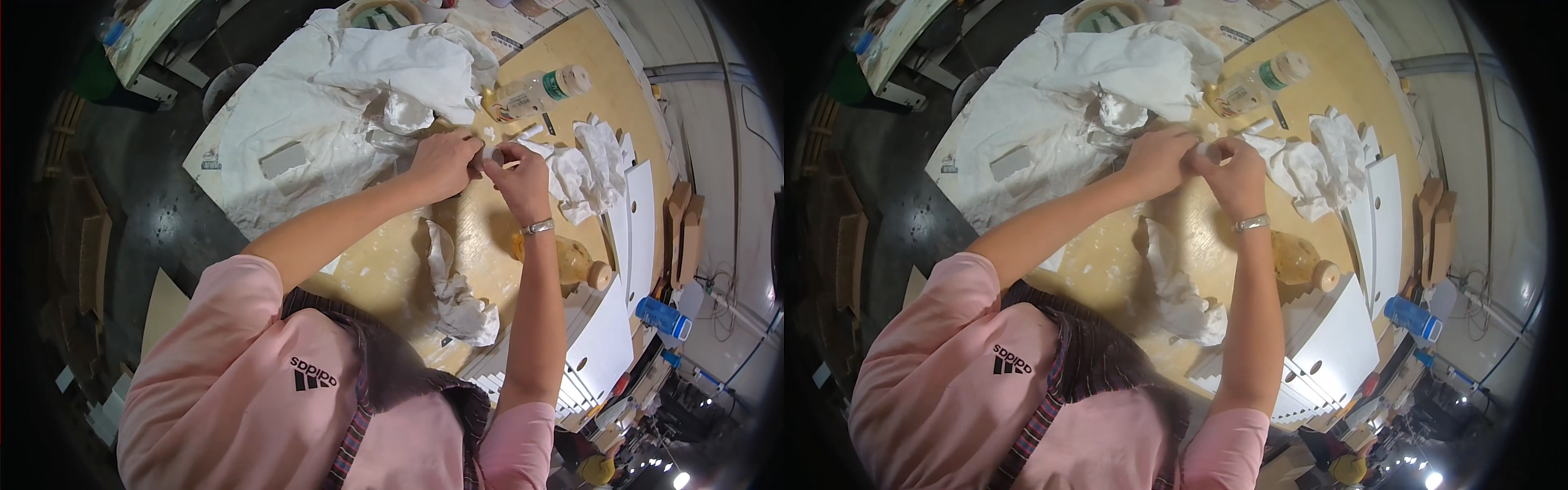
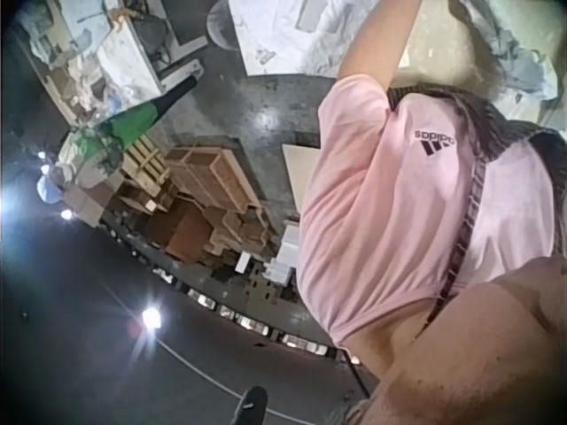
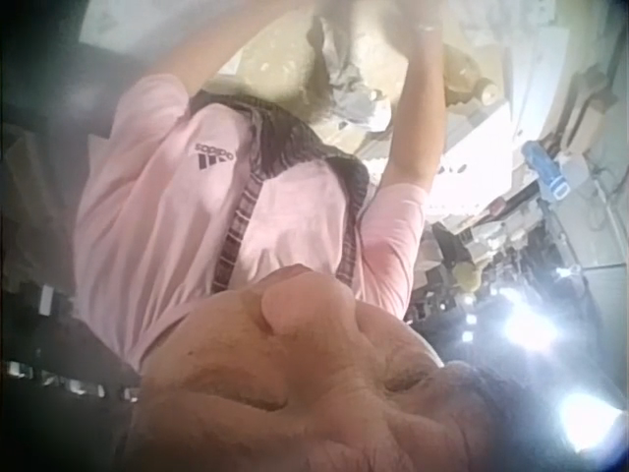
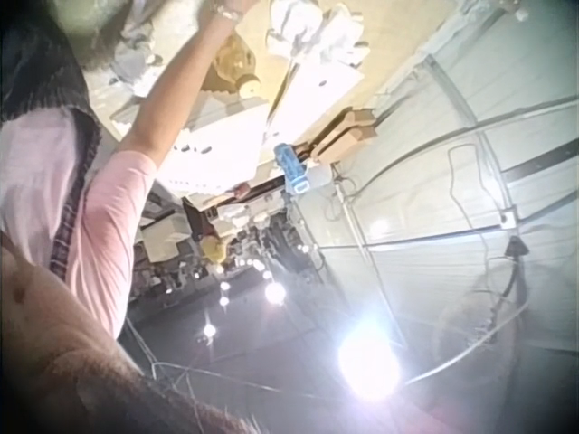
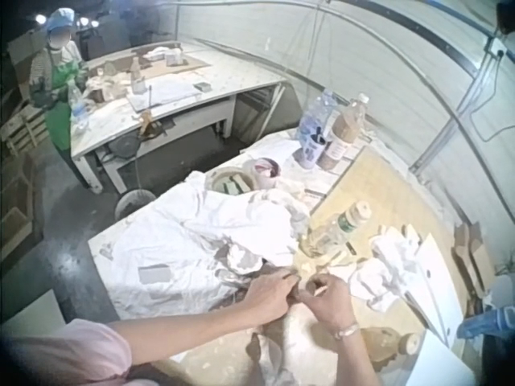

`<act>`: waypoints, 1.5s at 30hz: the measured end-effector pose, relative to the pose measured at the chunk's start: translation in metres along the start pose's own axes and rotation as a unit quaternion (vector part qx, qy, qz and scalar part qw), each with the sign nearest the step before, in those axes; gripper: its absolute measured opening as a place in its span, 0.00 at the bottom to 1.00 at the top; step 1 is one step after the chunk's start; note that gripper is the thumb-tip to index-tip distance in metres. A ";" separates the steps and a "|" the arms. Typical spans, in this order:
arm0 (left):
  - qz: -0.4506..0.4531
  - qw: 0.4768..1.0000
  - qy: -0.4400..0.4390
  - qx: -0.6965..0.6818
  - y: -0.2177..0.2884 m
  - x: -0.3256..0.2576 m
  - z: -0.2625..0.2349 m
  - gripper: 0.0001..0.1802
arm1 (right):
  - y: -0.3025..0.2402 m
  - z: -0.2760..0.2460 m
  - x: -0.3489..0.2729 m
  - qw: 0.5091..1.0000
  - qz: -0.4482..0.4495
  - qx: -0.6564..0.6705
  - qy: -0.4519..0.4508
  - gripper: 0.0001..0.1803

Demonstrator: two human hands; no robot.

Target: The person applies a white substance to holes in white wooden panels using a small scraper, wipes the panels with a cloth, and pours liquid from a bottle onto the cloth.

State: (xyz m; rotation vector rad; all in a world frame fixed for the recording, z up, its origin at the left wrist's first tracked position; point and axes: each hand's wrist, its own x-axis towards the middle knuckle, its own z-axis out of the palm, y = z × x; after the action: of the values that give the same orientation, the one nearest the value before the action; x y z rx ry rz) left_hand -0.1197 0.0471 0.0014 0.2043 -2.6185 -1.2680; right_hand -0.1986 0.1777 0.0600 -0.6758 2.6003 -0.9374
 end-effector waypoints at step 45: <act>0.009 0.999 -0.022 0.048 -0.003 0.002 0.010 0.09 | -0.008 0.004 -0.017 0.980 0.069 -0.178 -0.062 0.11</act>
State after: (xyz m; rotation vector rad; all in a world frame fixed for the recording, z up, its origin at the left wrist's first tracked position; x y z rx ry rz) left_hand -0.1244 0.0523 -0.0061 0.1697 -2.7157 -1.1550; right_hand -0.1796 0.1790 0.0639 -0.6058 2.6837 -0.3772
